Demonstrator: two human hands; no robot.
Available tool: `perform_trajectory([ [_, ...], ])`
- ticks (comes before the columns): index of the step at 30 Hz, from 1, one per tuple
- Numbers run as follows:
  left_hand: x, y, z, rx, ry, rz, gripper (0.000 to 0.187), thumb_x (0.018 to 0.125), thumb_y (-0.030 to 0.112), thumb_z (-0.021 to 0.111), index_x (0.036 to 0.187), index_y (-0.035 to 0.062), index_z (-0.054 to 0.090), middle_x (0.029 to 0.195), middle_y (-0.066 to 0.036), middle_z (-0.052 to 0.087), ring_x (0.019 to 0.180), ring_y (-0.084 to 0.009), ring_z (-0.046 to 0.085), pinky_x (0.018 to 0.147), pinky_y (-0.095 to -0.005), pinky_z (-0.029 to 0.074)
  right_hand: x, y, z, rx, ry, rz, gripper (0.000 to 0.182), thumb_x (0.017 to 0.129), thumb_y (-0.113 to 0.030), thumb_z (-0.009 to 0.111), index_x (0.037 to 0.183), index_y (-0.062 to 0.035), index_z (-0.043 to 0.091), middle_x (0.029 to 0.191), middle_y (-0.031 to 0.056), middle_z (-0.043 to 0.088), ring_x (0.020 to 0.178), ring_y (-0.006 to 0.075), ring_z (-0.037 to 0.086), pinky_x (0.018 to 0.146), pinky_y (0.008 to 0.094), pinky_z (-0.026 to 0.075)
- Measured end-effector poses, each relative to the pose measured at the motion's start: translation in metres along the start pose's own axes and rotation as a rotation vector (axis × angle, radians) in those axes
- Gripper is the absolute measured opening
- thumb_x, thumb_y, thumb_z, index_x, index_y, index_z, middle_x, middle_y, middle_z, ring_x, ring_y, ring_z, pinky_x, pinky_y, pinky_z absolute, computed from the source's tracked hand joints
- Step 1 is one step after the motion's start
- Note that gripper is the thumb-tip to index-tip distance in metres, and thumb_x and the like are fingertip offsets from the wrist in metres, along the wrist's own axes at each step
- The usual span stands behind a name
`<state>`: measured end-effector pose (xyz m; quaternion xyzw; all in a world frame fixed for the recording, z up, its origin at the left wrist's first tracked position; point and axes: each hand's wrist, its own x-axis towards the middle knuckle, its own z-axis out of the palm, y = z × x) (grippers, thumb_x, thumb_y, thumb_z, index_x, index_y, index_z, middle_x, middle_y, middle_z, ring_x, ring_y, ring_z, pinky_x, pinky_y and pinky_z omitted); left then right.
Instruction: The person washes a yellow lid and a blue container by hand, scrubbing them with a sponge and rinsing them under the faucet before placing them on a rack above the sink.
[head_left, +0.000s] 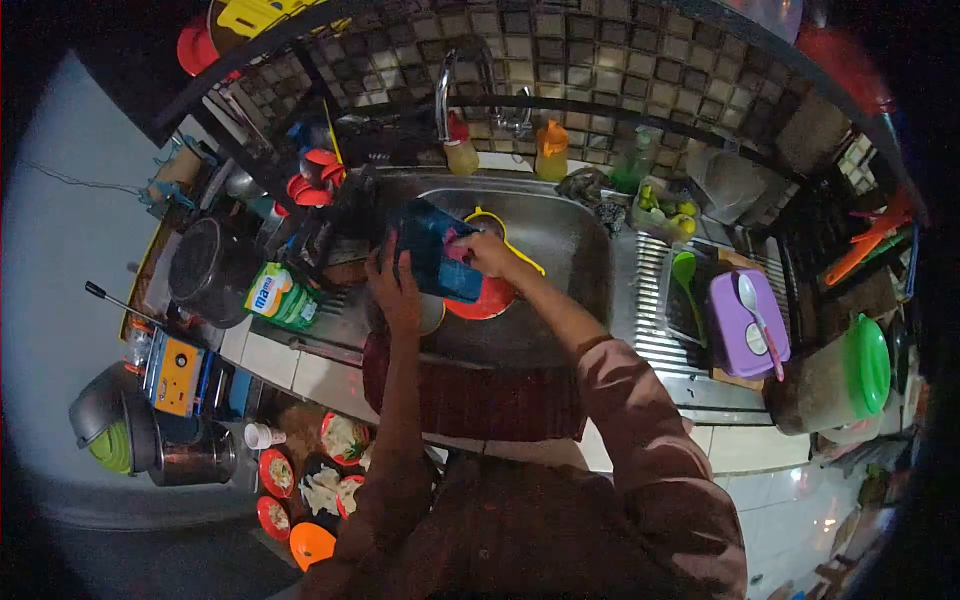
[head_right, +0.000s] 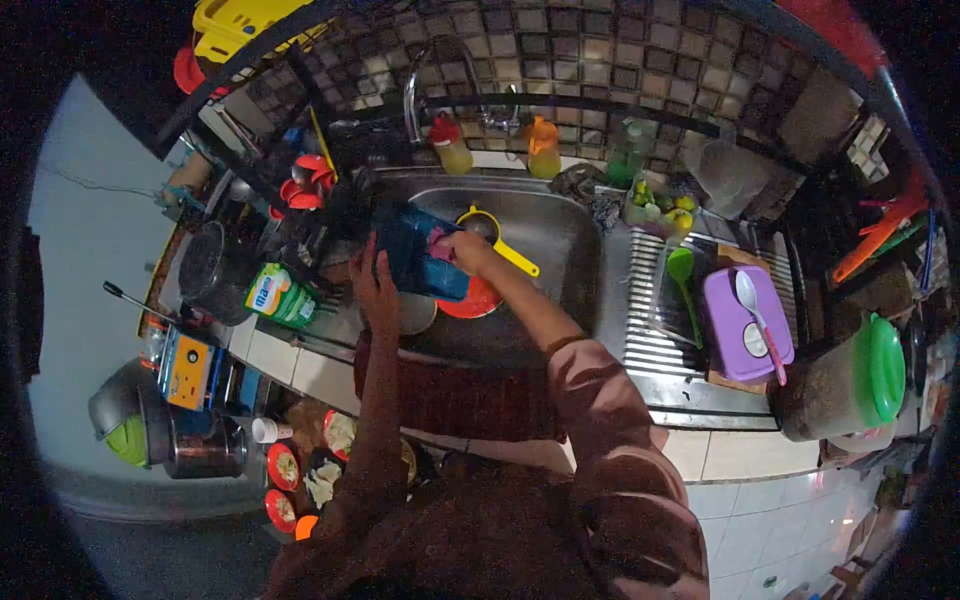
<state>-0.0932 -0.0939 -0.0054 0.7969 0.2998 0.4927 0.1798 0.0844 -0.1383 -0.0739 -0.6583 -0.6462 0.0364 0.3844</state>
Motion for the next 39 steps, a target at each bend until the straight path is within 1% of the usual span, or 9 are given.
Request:
perform_trajectory([
  [6,-0.013,-0.009,-0.011,-0.108,0.112,-0.169,0.033,0.085,0.024,0.043,0.113,0.008,0.048,0.102,-0.02,0.047,0.098,-0.0326,0.043,0.087,-0.0414,0.03,0.008,-0.014,-0.016,-0.236,-0.336,0.158,0.035,0.065,-0.006,0.055,0.1,-0.0109,0.057,0.085,0.0146,0.059,0.08,0.0281,0.057,0.072,0.0368,0.045],
  [9,-0.013,-0.008,-0.021,-0.117,0.144,-0.22,0.035,0.084,0.025,0.045,0.114,0.0083,0.047,0.102,-0.019,0.046,0.099,-0.0324,0.042,0.088,-0.0409,0.03,0.012,-0.006,-0.008,0.114,-0.151,0.156,0.033,0.067,-0.005,0.052,0.1,-0.0087,0.057,0.076,0.0094,0.06,0.069,0.0202,0.058,0.063,0.0307,0.047],
  [12,-0.011,0.013,-0.025,0.024,0.11,-0.069,0.038,0.083,0.026,0.046,0.116,0.0094,0.045,0.107,-0.02,0.041,0.101,-0.0338,0.039,0.088,-0.0411,0.03,0.017,-0.036,-0.021,0.344,0.044,0.513,0.028,0.067,-0.008,0.051,0.093,-0.0119,0.06,0.081,0.0152,0.06,0.069,0.0296,0.059,0.064,0.0359,0.048],
  [14,-0.009,0.028,-0.028,0.133,0.091,0.062,0.039,0.082,0.026,0.047,0.118,0.0102,0.044,0.11,-0.021,0.038,0.103,-0.0348,0.037,0.087,-0.0416,0.03,0.016,-0.075,-0.04,0.903,0.189,0.811,0.02,0.072,-0.003,0.046,0.088,-0.0047,0.058,0.072,0.0046,0.058,0.059,0.0119,0.054,0.05,0.0253,0.043],
  [18,-0.009,0.034,-0.028,0.095,-0.091,0.265,0.046,0.076,0.023,0.056,0.12,0.0177,0.042,0.116,-0.022,0.031,0.104,-0.0364,0.035,0.087,-0.0431,0.03,0.015,-0.044,-0.021,1.416,0.199,0.608,0.025,0.074,0.002,0.038,0.086,-0.0059,0.058,0.07,0.0063,0.058,0.056,0.0162,0.056,0.047,0.0264,0.046],
  [24,-0.014,0.03,-0.03,0.067,-0.118,0.407,0.058,0.068,0.019,0.064,0.121,0.0227,0.04,0.115,-0.02,0.031,0.102,-0.0357,0.036,0.083,-0.0418,0.034,0.012,-0.064,-0.023,1.407,0.349,0.725,0.025,0.076,0.002,0.035,0.085,-0.0078,0.057,0.067,0.0039,0.056,0.049,0.0124,0.05,0.04,0.0221,0.038],
  [25,-0.015,0.031,-0.032,0.031,-0.13,0.369,0.06,0.067,0.017,0.065,0.121,0.0227,0.04,0.114,-0.019,0.031,0.102,-0.0356,0.036,0.083,-0.0415,0.034,0.008,-0.055,-0.026,1.272,0.21,0.721,0.025,0.081,-0.001,0.033,0.095,-0.0093,0.053,0.09,0.0053,0.057,0.079,0.0157,0.056,0.07,0.0297,0.048],
  [29,-0.018,0.034,-0.041,-0.005,-0.17,0.263,0.055,0.065,0.011,0.063,0.117,0.0171,0.045,0.111,-0.019,0.032,0.103,-0.035,0.036,0.087,-0.0414,0.031,0.013,-0.055,-0.023,1.217,0.312,0.638,0.027,0.075,0.002,0.038,0.092,-0.0061,0.058,0.077,0.0036,0.059,0.068,0.0131,0.056,0.055,0.025,0.045],
  [39,-0.045,0.026,-0.047,-0.518,-0.103,-0.49,0.06,0.079,0.038,0.05,0.127,0.0113,0.025,0.117,-0.018,0.026,0.106,-0.0306,0.034,0.091,-0.0402,0.029,0.015,-0.062,-0.063,0.082,-0.132,0.262,0.024,0.062,-0.008,0.046,0.082,-0.001,0.058,0.072,0.0198,0.058,0.071,0.0311,0.058,0.066,0.0371,0.045],
])
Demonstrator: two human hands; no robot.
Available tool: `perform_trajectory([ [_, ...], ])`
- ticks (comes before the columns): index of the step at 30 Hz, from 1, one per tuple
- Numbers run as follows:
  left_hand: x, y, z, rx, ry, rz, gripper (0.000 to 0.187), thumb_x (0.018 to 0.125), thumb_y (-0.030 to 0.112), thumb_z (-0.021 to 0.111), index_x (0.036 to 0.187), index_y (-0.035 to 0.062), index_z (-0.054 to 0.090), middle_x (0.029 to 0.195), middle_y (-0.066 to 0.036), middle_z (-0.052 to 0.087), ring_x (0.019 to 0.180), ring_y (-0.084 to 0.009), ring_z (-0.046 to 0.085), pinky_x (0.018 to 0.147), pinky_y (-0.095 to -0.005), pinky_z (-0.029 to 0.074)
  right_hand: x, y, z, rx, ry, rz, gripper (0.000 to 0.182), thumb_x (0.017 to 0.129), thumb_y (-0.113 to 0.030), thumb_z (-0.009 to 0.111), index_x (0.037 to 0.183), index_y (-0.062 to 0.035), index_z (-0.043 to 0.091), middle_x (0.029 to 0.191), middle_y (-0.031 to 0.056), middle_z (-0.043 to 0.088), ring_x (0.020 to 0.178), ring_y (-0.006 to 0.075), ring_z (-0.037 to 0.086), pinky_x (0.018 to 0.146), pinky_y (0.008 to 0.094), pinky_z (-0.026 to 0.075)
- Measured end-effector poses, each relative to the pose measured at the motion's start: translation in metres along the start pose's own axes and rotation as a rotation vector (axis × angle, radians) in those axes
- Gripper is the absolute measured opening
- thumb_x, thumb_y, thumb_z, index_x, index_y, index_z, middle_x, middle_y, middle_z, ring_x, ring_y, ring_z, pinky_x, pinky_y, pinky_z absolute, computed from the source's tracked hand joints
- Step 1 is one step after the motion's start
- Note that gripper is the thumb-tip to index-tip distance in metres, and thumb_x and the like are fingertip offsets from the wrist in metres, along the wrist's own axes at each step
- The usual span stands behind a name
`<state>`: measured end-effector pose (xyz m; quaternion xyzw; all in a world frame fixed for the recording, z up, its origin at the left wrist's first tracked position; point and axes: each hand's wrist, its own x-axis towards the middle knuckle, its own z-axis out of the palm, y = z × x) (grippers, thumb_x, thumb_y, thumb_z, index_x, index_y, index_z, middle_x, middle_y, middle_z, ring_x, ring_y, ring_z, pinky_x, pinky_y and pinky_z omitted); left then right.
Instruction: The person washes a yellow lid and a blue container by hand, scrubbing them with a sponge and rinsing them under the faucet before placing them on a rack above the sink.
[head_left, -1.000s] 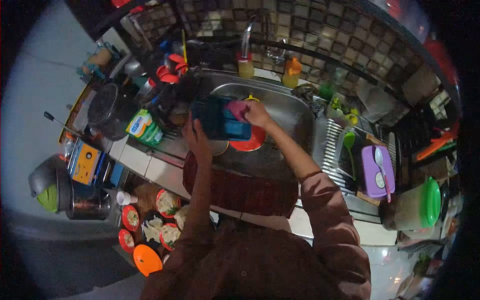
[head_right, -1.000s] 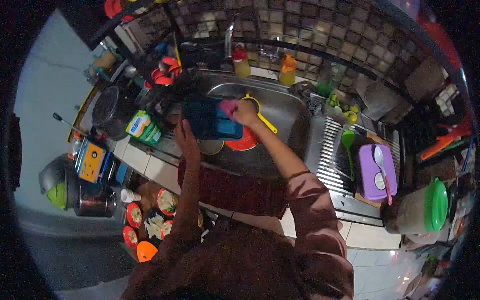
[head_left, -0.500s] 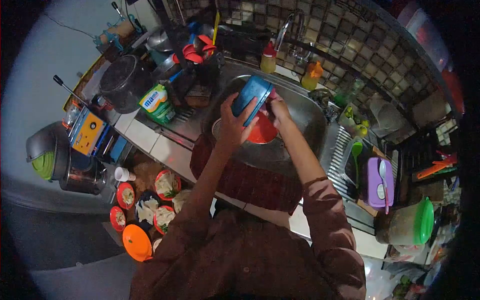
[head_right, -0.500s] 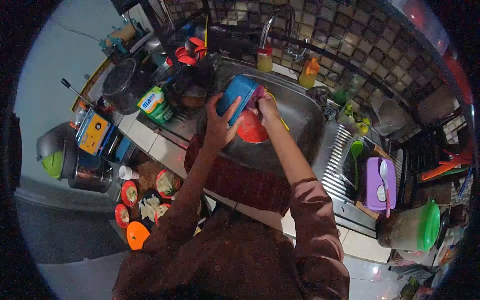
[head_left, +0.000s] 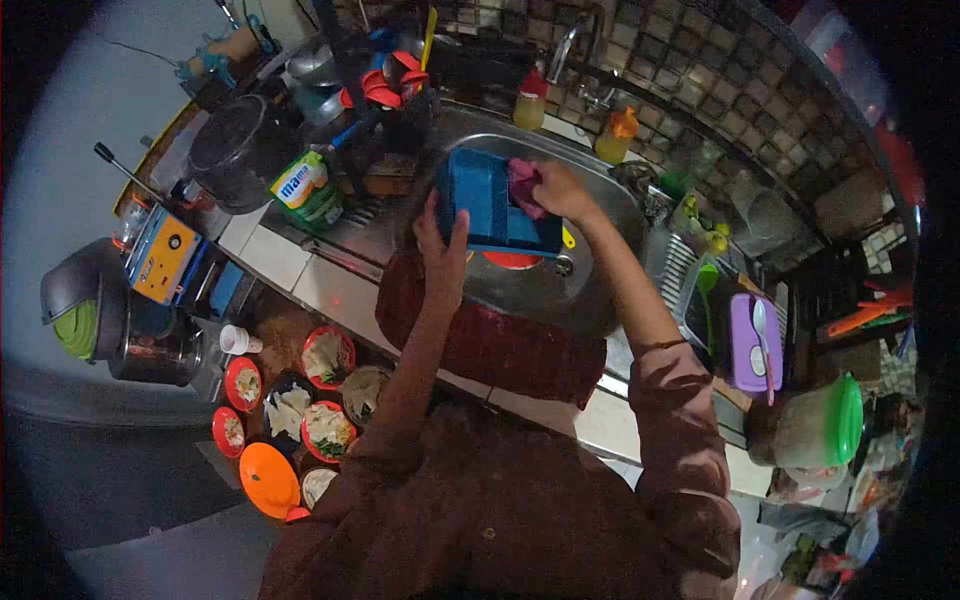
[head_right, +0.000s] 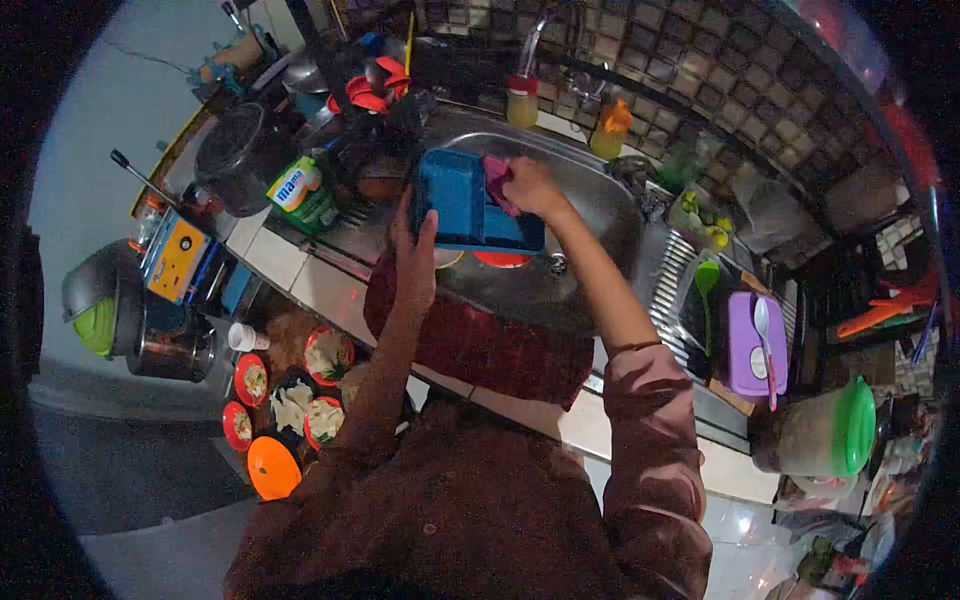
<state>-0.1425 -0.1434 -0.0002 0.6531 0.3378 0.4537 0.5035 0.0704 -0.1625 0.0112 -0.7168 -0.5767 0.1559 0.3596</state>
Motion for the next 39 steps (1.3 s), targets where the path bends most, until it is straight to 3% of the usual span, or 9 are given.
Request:
perform_trajectory([
  [7,-0.054,0.014,0.026,-0.52,-0.158,-0.541,0.062,0.082,0.045,0.043,0.128,0.012,0.016,0.127,-0.008,0.024,0.117,-0.0216,0.024,0.092,-0.0508,0.019,-0.069,-0.035,-0.049,-0.402,-0.286,0.132,0.03,0.065,-0.011,0.05,0.09,0.005,0.05,0.078,0.0242,0.055,0.076,0.0363,0.055,0.066,0.0394,0.044],
  [11,-0.083,0.008,0.052,-0.006,-0.235,-0.347,0.065,0.084,0.046,0.036,0.124,-0.004,0.023,0.124,-0.021,0.029,0.115,-0.0303,0.029,0.094,-0.0359,0.023,-0.131,0.005,-0.052,-0.52,-0.055,-0.079,0.032,0.066,-0.013,0.05,0.095,0.0021,0.049,0.08,0.0235,0.055,0.077,0.037,0.054,0.068,0.0413,0.043],
  [20,-0.123,0.005,0.097,0.448,-0.543,-0.153,0.052,0.082,0.038,0.042,0.109,-0.0062,0.04,0.103,-0.029,0.046,0.099,-0.0392,0.044,0.085,-0.0436,0.034,-0.229,0.027,-0.054,-0.456,-0.206,0.799,0.021,0.068,-0.011,0.044,0.084,0.0002,0.053,0.078,0.0231,0.056,0.073,0.0373,0.055,0.065,0.0448,0.045],
  [21,-0.12,0.015,0.094,0.576,-0.67,-0.189,0.049,0.081,0.038,0.043,0.104,-0.0055,0.043,0.097,-0.028,0.048,0.095,-0.0392,0.046,0.081,-0.0452,0.036,-0.252,0.059,-0.048,-0.65,-0.108,0.441,0.022,0.073,-0.014,0.042,0.085,0.0001,0.053,0.075,0.0234,0.056,0.073,0.0378,0.056,0.064,0.0454,0.044],
  [23,-0.124,0.001,0.088,0.652,-0.766,0.034,0.054,0.082,0.04,0.039,0.114,-0.0045,0.037,0.103,-0.031,0.045,0.095,-0.0432,0.045,0.082,-0.0455,0.036,-0.248,0.023,-0.057,-0.593,-0.168,0.655,0.026,0.077,-0.02,0.04,0.087,0.0008,0.053,0.079,0.0228,0.056,0.076,0.0373,0.055,0.064,0.0445,0.045],
  [30,-0.022,0.032,-0.037,0.334,-0.212,-0.05,0.033,0.08,0.018,0.05,0.106,-0.0012,0.043,0.096,-0.02,0.051,0.092,-0.0308,0.05,0.08,-0.0376,0.039,-0.276,0.046,-0.048,-0.71,0.011,0.798,0.033,0.081,-0.035,0.04,0.086,-0.0046,0.053,0.077,0.0238,0.056,0.079,0.0414,0.053,0.064,0.0483,0.042],
  [32,0.04,-0.038,-0.112,0.627,0.13,0.462,0.034,0.082,0.014,0.05,0.109,-0.0016,0.037,0.095,-0.012,0.048,0.089,-0.0194,0.049,0.076,-0.0296,0.041,-0.272,0.024,-0.055,-0.656,-0.001,0.802,0.027,0.08,-0.033,0.043,0.094,-0.0122,0.05,0.084,0.0197,0.057,0.082,0.0379,0.055,0.066,0.0464,0.044],
  [33,0.067,-0.057,-0.147,0.053,0.311,0.24,0.044,0.083,0.019,0.051,0.115,-0.0021,0.03,0.1,-0.013,0.047,0.091,-0.0182,0.047,0.078,-0.0285,0.04,-0.269,0.014,-0.058,-0.654,0.002,0.804,0.027,0.08,-0.033,0.043,0.094,-0.0122,0.05,0.084,0.0197,0.057,0.082,0.0379,0.055,0.066,0.0464,0.044],
  [39,0.14,-0.095,-0.223,0.11,0.421,-0.014,0.076,0.073,0.037,0.062,0.122,-0.0065,0.024,0.122,-0.022,0.031,0.114,-0.0287,0.031,0.094,-0.0351,0.025,-0.274,0.001,-0.073,-0.676,0.108,0.836,0.032,0.081,-0.042,0.042,0.09,-0.013,0.053,0.081,0.018,0.058,0.079,0.0379,0.055,0.062,0.047,0.043],
])
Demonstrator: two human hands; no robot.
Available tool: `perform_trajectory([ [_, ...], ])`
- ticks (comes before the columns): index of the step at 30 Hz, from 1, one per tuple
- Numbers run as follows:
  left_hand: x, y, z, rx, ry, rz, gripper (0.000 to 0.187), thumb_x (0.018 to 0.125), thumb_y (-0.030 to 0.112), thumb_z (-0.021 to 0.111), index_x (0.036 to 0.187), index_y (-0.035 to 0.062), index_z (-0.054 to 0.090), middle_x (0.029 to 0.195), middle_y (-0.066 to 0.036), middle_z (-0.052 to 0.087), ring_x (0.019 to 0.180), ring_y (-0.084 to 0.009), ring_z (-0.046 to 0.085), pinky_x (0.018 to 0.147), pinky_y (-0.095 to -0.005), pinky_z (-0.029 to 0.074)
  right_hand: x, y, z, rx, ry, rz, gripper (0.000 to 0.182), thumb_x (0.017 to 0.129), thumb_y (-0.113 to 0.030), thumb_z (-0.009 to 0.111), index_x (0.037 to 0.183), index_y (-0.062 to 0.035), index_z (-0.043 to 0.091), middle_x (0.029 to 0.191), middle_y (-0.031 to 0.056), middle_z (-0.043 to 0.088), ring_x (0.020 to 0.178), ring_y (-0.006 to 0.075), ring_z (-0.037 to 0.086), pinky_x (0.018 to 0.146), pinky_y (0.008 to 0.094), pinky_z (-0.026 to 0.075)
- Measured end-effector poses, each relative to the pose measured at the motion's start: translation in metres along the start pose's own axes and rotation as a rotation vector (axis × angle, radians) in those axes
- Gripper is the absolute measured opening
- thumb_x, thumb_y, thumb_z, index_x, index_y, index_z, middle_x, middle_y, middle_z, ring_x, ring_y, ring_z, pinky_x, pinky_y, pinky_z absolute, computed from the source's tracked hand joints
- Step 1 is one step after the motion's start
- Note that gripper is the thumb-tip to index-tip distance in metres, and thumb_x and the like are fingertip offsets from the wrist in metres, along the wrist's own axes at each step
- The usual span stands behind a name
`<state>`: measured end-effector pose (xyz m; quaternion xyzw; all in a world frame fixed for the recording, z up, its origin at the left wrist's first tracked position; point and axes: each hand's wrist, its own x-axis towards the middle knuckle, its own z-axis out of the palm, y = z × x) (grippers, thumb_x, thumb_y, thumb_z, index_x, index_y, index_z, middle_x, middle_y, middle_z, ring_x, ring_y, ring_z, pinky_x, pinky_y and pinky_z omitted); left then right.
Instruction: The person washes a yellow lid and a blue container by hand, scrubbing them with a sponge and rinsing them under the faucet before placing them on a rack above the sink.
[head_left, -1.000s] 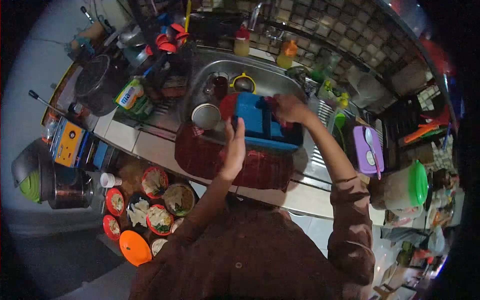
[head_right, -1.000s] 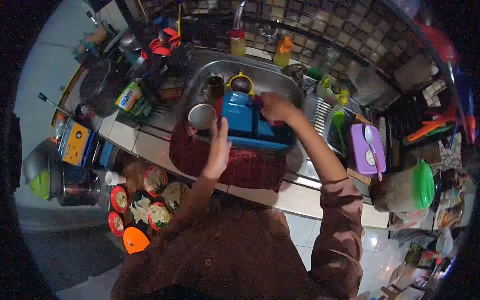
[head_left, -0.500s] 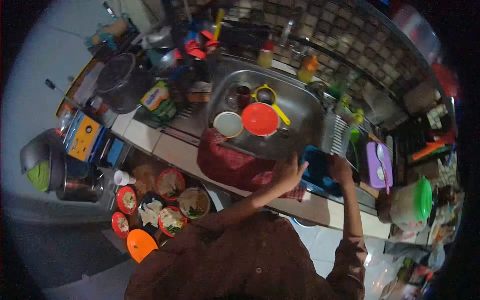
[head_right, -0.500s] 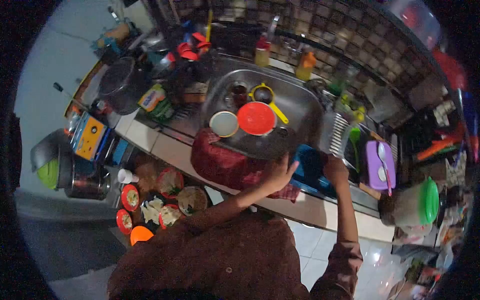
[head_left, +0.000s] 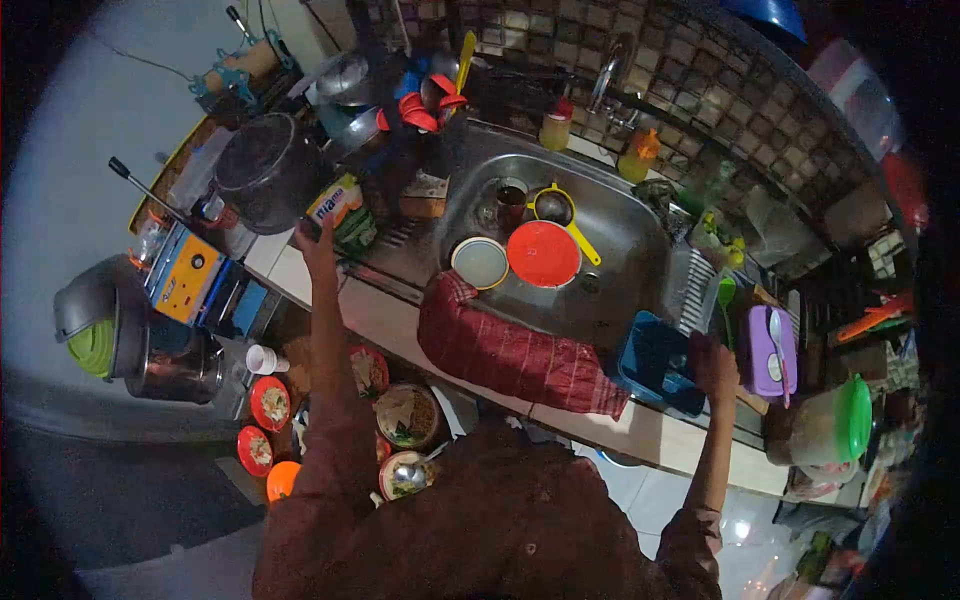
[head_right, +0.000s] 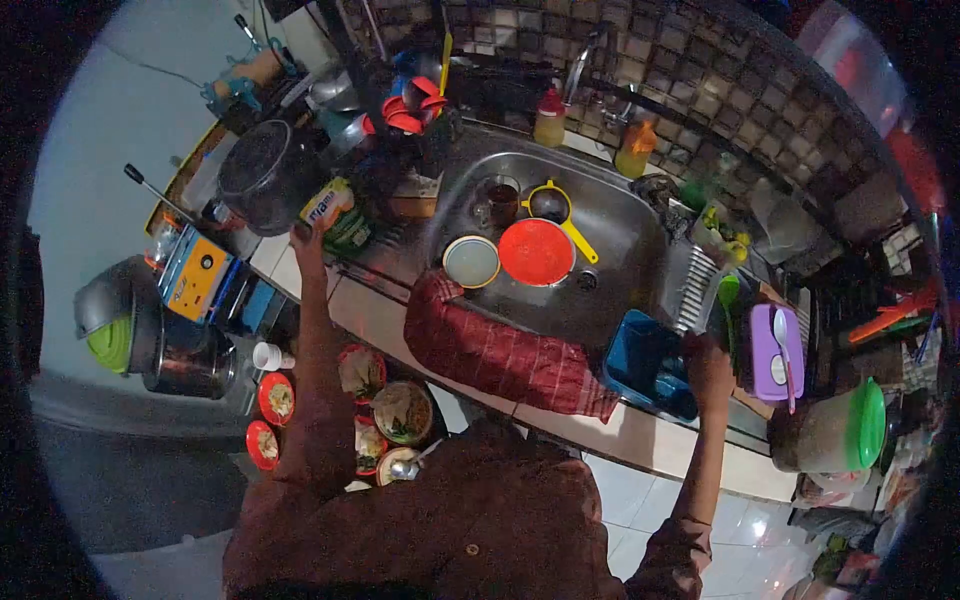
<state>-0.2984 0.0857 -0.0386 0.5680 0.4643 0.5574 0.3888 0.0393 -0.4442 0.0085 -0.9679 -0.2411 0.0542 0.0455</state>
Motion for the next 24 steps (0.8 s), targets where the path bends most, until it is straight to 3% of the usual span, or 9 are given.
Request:
perform_trajectory([
  [4,0.02,-0.036,0.007,-0.159,-0.219,-0.041,0.045,0.076,0.031,0.06,0.102,-0.0024,0.047,0.093,-0.008,0.052,0.085,-0.016,0.047,0.073,-0.029,0.036,-0.027,-0.005,-0.035,0.219,0.239,-0.031,0.024,0.08,-0.031,0.048,0.089,-0.0084,0.052,0.074,0.019,0.057,0.073,0.0371,0.056,0.057,0.04,0.043],
  [5,0.006,-0.014,0.012,-0.098,-0.117,-0.032,0.029,0.081,0.028,0.055,0.08,-0.0007,0.051,0.072,-0.002,0.049,0.067,-0.0099,0.042,0.06,-0.0264,0.034,-0.032,-0.001,-0.037,0.333,0.357,-0.084,0.021,0.079,-0.025,0.051,0.088,-0.0065,0.052,0.072,0.0188,0.057,0.071,0.0364,0.056,0.056,0.0375,0.043],
  [8,0.006,-0.013,0.012,0.135,-0.117,0.277,0.029,0.083,0.026,0.051,0.07,-0.0002,0.047,0.065,-0.001,0.043,0.062,-0.0098,0.037,0.056,-0.0261,0.033,-0.046,0.019,-0.039,0.338,0.553,-0.17,0.017,0.075,-0.011,0.053,0.09,-0.0035,0.051,0.07,0.0163,0.057,0.065,0.0324,0.057,0.055,0.0347,0.043],
  [9,0.003,-0.003,0.016,0.207,-0.101,0.234,0.034,0.084,0.027,0.05,0.064,-0.0002,0.043,0.059,-0.001,0.037,0.057,-0.0096,0.033,0.053,-0.0254,0.031,-0.057,0.018,-0.048,0.445,0.418,-0.061,0.024,0.071,-0.005,0.054,0.094,-0.0035,0.05,0.073,0.0155,0.058,0.066,0.0291,0.058,0.057,0.035,0.044],
  [13,-0.041,0.067,0.041,-0.051,-0.122,0.338,0.035,0.084,0.027,0.049,0.065,-0.0016,0.044,0.055,-0.003,0.036,0.053,-0.0108,0.032,0.049,-0.0255,0.029,-0.067,0.061,-0.017,0.314,0.538,-0.037,0.046,0.065,0.003,0.054,0.11,-0.0047,0.045,0.084,0.0188,0.057,0.075,0.0302,0.057,0.063,0.0346,0.045],
  [16,-0.088,0.124,0.058,0.291,-0.111,0.459,0.034,0.084,0.027,0.049,0.068,-0.0025,0.048,0.055,-0.006,0.04,0.051,-0.012,0.033,0.046,-0.0273,0.029,-0.075,0.066,-0.002,0.367,0.66,-0.026,0.059,0.059,0.007,0.056,0.115,-0.0054,0.042,0.086,0.0215,0.056,0.075,0.0338,0.056,0.065,0.0363,0.045],
  [20,-0.12,0.132,0.099,0.39,-0.135,0.972,0.033,0.085,0.024,0.048,0.061,0.0011,0.048,0.049,-0.005,0.039,0.041,-0.0125,0.032,0.04,-0.0277,0.03,-0.076,0.043,-0.016,0.479,0.654,0.063,0.03,0.072,-0.003,0.049,0.102,-0.0052,0.048,0.071,0.0226,0.055,0.066,0.037,0.055,0.054,0.0404,0.041],
  [22,-0.163,0.158,0.126,0.26,-0.243,1.291,0.013,0.075,0.011,0.054,0.083,0.0001,0.055,0.071,-0.014,0.055,0.056,-0.0262,0.053,0.048,-0.035,0.039,-0.077,0.036,-0.022,0.51,0.631,0.07,0.028,0.072,-0.004,0.048,0.1,-0.0054,0.048,0.071,0.0222,0.055,0.067,0.0375,0.055,0.054,0.0405,0.041],
  [24,-0.185,0.165,0.145,0.42,-0.359,1.535,0.017,0.068,0.007,0.056,0.085,0.004,0.055,0.074,-0.01,0.057,0.06,-0.0244,0.055,0.05,-0.0362,0.042,-0.078,0.032,-0.023,0.543,0.632,0.082,0.025,0.072,-0.004,0.048,0.097,-0.0069,0.048,0.071,0.0216,0.055,0.067,0.0379,0.054,0.054,0.0407,0.041],
])
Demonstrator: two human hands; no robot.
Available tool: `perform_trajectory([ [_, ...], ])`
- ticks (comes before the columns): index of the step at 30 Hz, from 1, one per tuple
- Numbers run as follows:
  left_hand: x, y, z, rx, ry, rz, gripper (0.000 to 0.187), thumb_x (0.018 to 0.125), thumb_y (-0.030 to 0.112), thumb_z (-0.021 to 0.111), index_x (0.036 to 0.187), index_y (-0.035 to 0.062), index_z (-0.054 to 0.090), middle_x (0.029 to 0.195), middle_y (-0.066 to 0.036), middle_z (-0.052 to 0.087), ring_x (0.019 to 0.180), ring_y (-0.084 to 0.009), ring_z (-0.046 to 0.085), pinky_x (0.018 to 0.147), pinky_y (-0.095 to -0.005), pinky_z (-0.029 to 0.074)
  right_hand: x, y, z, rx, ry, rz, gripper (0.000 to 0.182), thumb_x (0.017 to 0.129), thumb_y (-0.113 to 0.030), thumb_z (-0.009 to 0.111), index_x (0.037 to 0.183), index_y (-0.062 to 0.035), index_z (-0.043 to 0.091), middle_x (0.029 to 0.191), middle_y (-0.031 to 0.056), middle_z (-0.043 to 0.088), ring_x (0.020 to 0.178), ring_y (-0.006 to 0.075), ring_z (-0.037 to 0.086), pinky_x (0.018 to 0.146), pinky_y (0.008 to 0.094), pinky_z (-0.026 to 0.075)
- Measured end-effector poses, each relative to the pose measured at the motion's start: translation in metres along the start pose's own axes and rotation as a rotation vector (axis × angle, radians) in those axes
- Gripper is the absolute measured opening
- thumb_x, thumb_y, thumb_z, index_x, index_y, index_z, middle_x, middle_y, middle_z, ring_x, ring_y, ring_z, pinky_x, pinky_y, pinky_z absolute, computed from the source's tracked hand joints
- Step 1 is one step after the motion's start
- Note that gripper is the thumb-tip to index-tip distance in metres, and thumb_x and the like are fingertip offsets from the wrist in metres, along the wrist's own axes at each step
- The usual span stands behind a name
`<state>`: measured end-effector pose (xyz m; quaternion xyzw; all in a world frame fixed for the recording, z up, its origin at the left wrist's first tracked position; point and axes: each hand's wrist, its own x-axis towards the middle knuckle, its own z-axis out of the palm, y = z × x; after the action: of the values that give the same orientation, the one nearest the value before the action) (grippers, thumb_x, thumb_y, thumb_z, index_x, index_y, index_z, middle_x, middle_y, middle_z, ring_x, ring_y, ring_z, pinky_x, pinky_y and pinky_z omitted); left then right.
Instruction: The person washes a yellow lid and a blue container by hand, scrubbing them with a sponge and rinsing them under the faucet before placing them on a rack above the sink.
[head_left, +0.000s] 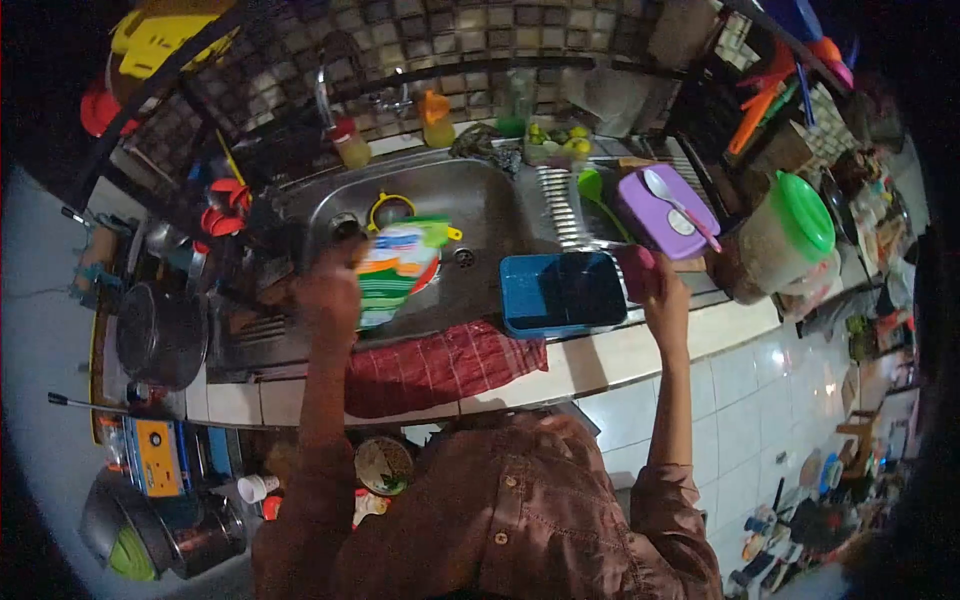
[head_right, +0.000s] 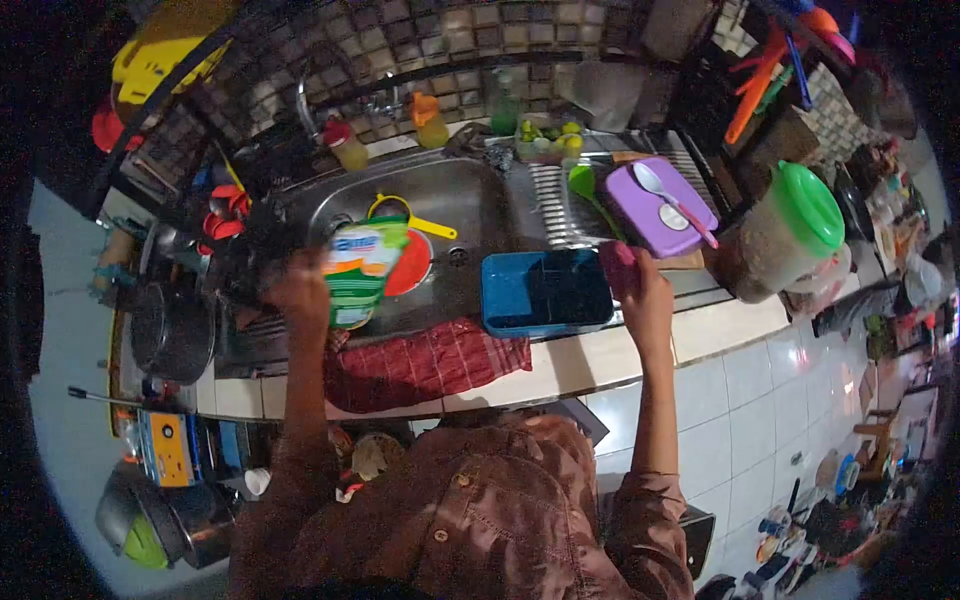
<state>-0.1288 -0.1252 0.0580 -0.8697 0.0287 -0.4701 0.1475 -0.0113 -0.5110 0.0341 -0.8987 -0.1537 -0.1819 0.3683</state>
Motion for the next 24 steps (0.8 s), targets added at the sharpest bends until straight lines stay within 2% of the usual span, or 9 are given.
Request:
perform_trajectory([
  [2,0.041,0.031,-0.004,-0.073,-0.187,-0.017,0.018,0.065,0.007,0.056,0.082,0.0089,0.056,0.07,-0.004,0.055,0.057,-0.02,0.056,0.051,-0.0336,0.043,-0.001,-0.006,-0.002,-0.033,-0.029,0.041,0.022,0.073,-0.004,0.049,0.095,-0.0066,0.049,0.071,0.0216,0.055,0.067,0.0383,0.054,0.054,0.0409,0.041],
  [3,0.055,0.042,0.002,-0.083,-0.183,-0.007,0.018,0.065,0.007,0.056,0.082,0.0089,0.056,0.07,-0.004,0.055,0.057,-0.02,0.056,0.051,-0.0336,0.043,-0.002,-0.007,-0.001,-0.037,-0.019,0.051,0.022,0.073,-0.004,0.049,0.095,-0.0066,0.049,0.071,0.0216,0.055,0.067,0.0383,0.054,0.054,0.0409,0.041],
  [5,0.079,0.057,0.015,-0.506,-0.125,0.112,0.019,0.065,0.01,0.055,0.084,0.0139,0.056,0.066,0.001,0.052,0.051,-0.0165,0.055,0.045,-0.0299,0.042,-0.005,-0.009,0.001,0.094,-0.008,0.065,0.019,0.073,-0.006,0.051,0.092,-0.006,0.05,0.071,0.0213,0.055,0.066,0.0386,0.054,0.054,0.0406,0.041],
  [9,0.114,0.092,0.03,-0.559,-0.069,0.297,0.016,0.068,0.015,0.053,0.084,0.0158,0.056,0.061,0.001,0.048,0.047,-0.0152,0.054,0.043,-0.0281,0.041,-0.01,-0.007,0.002,0.072,-0.042,0.07,0.023,0.073,-0.002,0.047,0.096,-0.0042,0.05,0.073,0.0221,0.055,0.07,0.0381,0.054,0.057,0.0372,0.042],
  [11,0.122,0.106,0.037,-0.56,-0.128,0.389,0.013,0.068,0.018,0.054,0.082,0.0167,0.055,0.06,0.0,0.047,0.047,-0.0156,0.054,0.042,-0.0284,0.041,-0.012,-0.007,0.003,0.072,-0.028,0.105,0.023,0.073,-0.002,0.047,0.096,-0.0041,0.05,0.072,0.0219,0.055,0.07,0.0381,0.055,0.056,0.0372,0.042],
  [14,0.129,0.124,0.049,-0.564,-0.163,0.452,0.011,0.069,0.019,0.053,0.08,0.0171,0.055,0.058,0.0,0.047,0.046,-0.0163,0.054,0.04,-0.03,0.042,-0.015,-0.003,0.005,0.076,0.008,0.122,0.023,0.072,-0.003,0.048,0.095,-0.0038,0.05,0.071,0.0215,0.055,0.069,0.0372,0.055,0.056,0.0368,0.043],
  [16,0.134,0.134,0.058,-0.632,-0.161,0.464,0.009,0.071,0.021,0.052,0.079,0.0171,0.053,0.056,0.0,0.048,0.044,-0.0176,0.054,0.038,-0.0307,0.04,-0.016,0.0,0.005,0.089,0.004,0.198,0.022,0.071,-0.008,0.055,0.092,-0.0066,0.051,0.073,0.0192,0.057,0.069,0.0366,0.055,0.056,0.0401,0.042],
  [22,0.139,0.149,0.072,-0.613,-0.16,0.545,0.008,0.071,0.019,0.051,0.078,0.0156,0.051,0.053,-0.001,0.049,0.044,-0.0192,0.055,0.037,-0.0316,0.041,-0.019,0.0,0.003,0.053,0.027,0.178,0.021,0.074,-0.006,0.049,0.095,-0.0033,0.051,0.069,0.0214,0.056,0.067,0.0352,0.057,0.055,0.0365,0.043],
  [24,0.14,0.151,0.074,-0.57,-0.179,0.58,0.012,0.068,0.016,0.053,0.08,0.0146,0.053,0.055,-0.002,0.047,0.045,-0.0181,0.055,0.037,-0.0304,0.042,-0.02,-0.003,0.003,0.054,0.033,0.182,0.02,0.075,-0.006,0.048,0.095,-0.0031,0.051,0.069,0.0216,0.055,0.066,0.0352,0.057,0.055,0.0365,0.043],
])
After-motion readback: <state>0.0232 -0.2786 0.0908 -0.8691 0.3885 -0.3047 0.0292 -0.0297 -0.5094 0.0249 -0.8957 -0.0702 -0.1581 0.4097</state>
